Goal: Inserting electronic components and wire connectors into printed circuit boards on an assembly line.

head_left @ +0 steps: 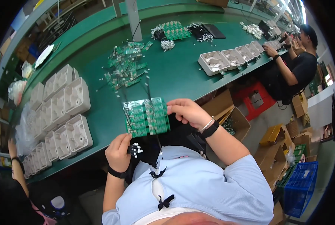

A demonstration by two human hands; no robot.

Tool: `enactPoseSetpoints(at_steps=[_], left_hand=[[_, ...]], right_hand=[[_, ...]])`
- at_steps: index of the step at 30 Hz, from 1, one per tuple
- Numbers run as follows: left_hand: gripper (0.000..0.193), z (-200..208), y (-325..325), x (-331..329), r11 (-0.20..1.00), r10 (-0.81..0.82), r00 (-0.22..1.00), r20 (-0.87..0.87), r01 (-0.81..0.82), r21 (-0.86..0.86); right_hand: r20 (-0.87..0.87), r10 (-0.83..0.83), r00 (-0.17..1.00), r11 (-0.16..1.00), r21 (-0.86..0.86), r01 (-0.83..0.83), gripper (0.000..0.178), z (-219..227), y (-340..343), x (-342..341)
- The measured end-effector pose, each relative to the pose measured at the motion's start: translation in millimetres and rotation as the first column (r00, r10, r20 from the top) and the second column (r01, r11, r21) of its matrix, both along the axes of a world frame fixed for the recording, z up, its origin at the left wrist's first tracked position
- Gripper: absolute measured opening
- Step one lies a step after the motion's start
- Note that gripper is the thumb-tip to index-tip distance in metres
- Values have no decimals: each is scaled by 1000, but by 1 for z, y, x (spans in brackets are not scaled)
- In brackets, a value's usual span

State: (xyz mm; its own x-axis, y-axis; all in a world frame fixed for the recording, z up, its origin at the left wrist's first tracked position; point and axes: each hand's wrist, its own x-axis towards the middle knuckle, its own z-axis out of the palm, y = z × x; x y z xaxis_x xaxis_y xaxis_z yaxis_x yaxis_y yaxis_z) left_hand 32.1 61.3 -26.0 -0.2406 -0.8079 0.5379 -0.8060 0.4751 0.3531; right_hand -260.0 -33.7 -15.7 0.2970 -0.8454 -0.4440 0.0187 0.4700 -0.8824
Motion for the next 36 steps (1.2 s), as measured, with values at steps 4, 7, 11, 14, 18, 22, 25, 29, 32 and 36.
enactPoseSetpoints(at_steps=[4, 7, 11, 14, 18, 22, 25, 29, 32, 36], left_hand=[[29, 2, 0, -9, 999, -36, 995, -98, 32, -44], [28, 5, -4, -11, 993, -58, 994, -96, 48, -105], [31, 27, -30, -21, 979, -129, 990, -58, 118, -164], [32, 57, -59, -42, 980, -160, 981, -111, 145, -135], [31, 81, -98, -48, 969, -139, 933, -333, 198, 150], [26, 91, -132, -35, 741, 46, 836, -547, 339, 580], [21, 89, -136, -30, 563, 196, 741, -642, 451, 693], [22, 81, -145, -21, 580, 152, 751, -642, 458, 674], [23, 78, -150, -11, 569, 184, 753, -632, 442, 693], [23, 73, -155, 0, 562, 271, 771, -576, 359, 745]], right_hand=[[22, -6, 1000, 997, -72, 7, 37, -5, 4, 0], [130, -49, 990, 996, -65, 57, 33, -3, 6, -1], [355, -135, 925, 991, 29, 133, 27, 8, -2, -20], [428, -136, 894, 989, 4, 149, 24, 26, -18, -50], [495, -378, 782, 912, 54, 407, 17, 67, -63, -118], [448, -486, 751, 846, 23, 533, 9, 97, -152, -211], [289, -610, 738, 791, 173, 586, 8, 91, -244, -296], [109, -772, 626, 635, 134, 760, 6, 52, -350, -340], [4, -912, 410, 409, 39, 912, 6, 9, -399, -357], [-122, -915, 384, 390, -34, 920, 5, 11, -412, -353]])
